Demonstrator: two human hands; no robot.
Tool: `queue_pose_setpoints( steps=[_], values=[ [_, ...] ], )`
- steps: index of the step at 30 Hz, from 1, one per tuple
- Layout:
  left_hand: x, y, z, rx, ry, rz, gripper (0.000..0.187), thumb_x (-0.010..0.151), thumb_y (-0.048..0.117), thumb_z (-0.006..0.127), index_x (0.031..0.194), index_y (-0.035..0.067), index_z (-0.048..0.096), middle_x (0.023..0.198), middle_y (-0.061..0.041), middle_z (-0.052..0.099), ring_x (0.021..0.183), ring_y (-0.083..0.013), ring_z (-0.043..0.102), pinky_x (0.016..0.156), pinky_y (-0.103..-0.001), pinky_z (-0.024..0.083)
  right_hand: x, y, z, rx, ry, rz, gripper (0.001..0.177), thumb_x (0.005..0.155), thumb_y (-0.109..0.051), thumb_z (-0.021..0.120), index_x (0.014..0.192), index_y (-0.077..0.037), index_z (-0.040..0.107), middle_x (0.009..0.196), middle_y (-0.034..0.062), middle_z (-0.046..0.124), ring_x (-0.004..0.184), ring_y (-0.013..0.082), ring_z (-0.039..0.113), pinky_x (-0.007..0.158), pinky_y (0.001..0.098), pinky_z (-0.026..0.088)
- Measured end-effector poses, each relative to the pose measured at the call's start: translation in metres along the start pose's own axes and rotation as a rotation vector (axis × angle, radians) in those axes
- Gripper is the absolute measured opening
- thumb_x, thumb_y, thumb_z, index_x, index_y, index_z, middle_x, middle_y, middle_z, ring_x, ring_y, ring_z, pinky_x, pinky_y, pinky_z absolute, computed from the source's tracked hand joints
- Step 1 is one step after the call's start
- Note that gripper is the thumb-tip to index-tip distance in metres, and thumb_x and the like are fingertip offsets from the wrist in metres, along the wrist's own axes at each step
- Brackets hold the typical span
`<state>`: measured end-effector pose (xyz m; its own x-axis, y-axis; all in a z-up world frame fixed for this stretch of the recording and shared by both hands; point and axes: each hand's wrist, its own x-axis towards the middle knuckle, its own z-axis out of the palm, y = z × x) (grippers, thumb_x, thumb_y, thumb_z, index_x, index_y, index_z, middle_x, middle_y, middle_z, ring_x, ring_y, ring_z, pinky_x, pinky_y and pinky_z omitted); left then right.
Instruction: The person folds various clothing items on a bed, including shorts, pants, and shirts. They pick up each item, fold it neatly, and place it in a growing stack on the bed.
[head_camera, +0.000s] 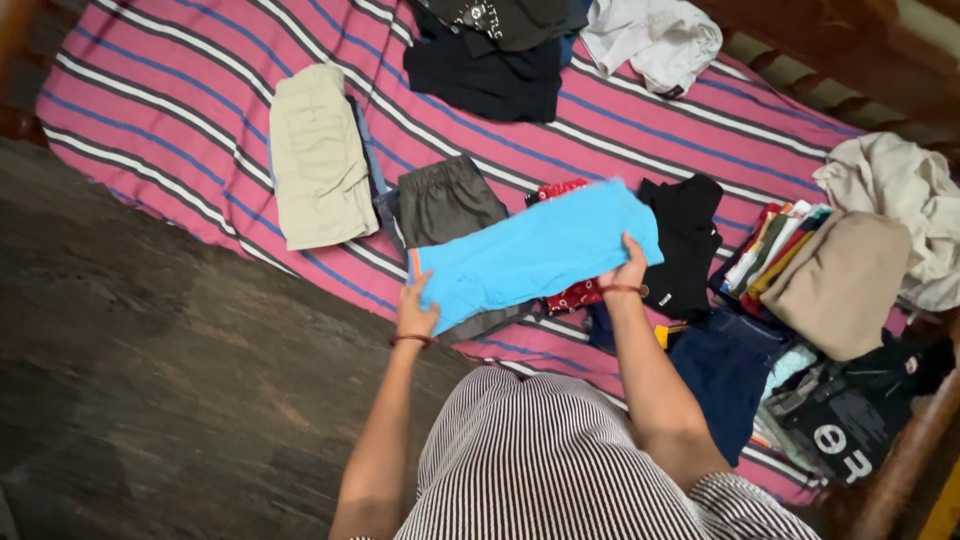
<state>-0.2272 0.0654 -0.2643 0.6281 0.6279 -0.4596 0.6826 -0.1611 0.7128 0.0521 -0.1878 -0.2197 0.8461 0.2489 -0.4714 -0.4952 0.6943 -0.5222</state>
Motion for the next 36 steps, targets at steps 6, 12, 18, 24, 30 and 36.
queue_pose_setpoints(
  steps=[6, 12, 18, 24, 30, 36],
  values=[
    [-0.01, 0.071, 0.035, 0.506, 0.38, 0.609, 0.084, 0.08, 0.018, 0.07, 0.159, 0.014, 0.04, 0.165, -0.023, 0.028, 0.146, -0.0521, 0.03, 0.12, -0.064, 0.026, -0.004, -0.011, -0.027, -0.089, -0.192, 0.029, 0.051, 0.09, -0.01, 0.065, 0.138, 0.004, 0.054, 0.136, 0.0179, 0.064, 0.13, 0.036, 0.06, 0.117, 0.0552, 0.044],
    [0.026, 0.105, 0.077, 0.56, -0.309, 0.398, 0.094, 0.082, 0.037, 0.069, 0.159, 0.012, 0.022, 0.166, -0.013, 0.013, 0.153, -0.046, 0.008, 0.119, -0.069, 0.008, -0.012, -0.007, -0.022, -0.247, -0.158, 0.0, 0.055, 0.086, -0.006, 0.069, 0.138, 0.0, 0.054, 0.13, 0.0135, 0.065, 0.124, 0.0315, 0.062, 0.111, 0.0502, 0.048],
    [0.045, 0.055, 0.059, -0.574, -0.326, 0.385, 0.075, 0.096, 0.042, 0.055, 0.161, 0.009, 0.04, 0.162, -0.013, 0.045, 0.151, -0.0346, 0.041, 0.124, -0.049, 0.035, -0.044, 0.03, -0.012, -1.16, -0.174, -0.347, 0.028, 0.102, -0.01, 0.074, 0.127, 0.003, 0.067, 0.117, 0.014, 0.069, 0.105, 0.0204, 0.064, 0.099, 0.0392, 0.054],
    [0.012, -0.007, 0.008, -1.569, -0.496, -0.116, 0.064, 0.089, 0.04, 0.066, 0.14, 0.002, 0.054, 0.128, -0.019, 0.064, 0.115, -0.0301, 0.064, 0.097, -0.048, 0.053, -0.114, 0.119, 0.044, -1.477, -1.103, -0.409, 0.071, 0.085, -0.028, 0.082, 0.141, 0.001, 0.05, 0.148, 0.0267, 0.052, 0.14, 0.0389, 0.049, 0.116, 0.0461, 0.04],
    [0.008, -0.029, 0.02, -0.849, 0.068, -0.07, 0.041, 0.089, 0.007, 0.075, 0.127, -0.002, 0.063, 0.115, -0.009, 0.073, 0.1, -0.0179, 0.068, 0.089, -0.033, 0.056, -0.124, 0.105, 0.062, -1.592, -1.256, -0.27, 0.065, 0.084, -0.037, 0.079, 0.134, -0.002, 0.057, 0.148, 0.0276, 0.048, 0.136, 0.0415, 0.047, 0.112, 0.0451, 0.039],
    [0.001, -0.025, 0.018, -0.502, 0.26, 0.015, 0.06, 0.08, 0.004, 0.077, 0.135, -0.003, 0.055, 0.12, -0.018, 0.07, 0.106, -0.0253, 0.068, 0.094, -0.037, 0.054, -0.048, 0.104, 0.029, -1.646, -0.692, -0.61, 0.036, 0.095, -0.019, 0.068, 0.126, -0.002, 0.06, 0.126, 0.0204, 0.062, 0.122, 0.0386, 0.057, 0.107, 0.0453, 0.046]
  ],
)
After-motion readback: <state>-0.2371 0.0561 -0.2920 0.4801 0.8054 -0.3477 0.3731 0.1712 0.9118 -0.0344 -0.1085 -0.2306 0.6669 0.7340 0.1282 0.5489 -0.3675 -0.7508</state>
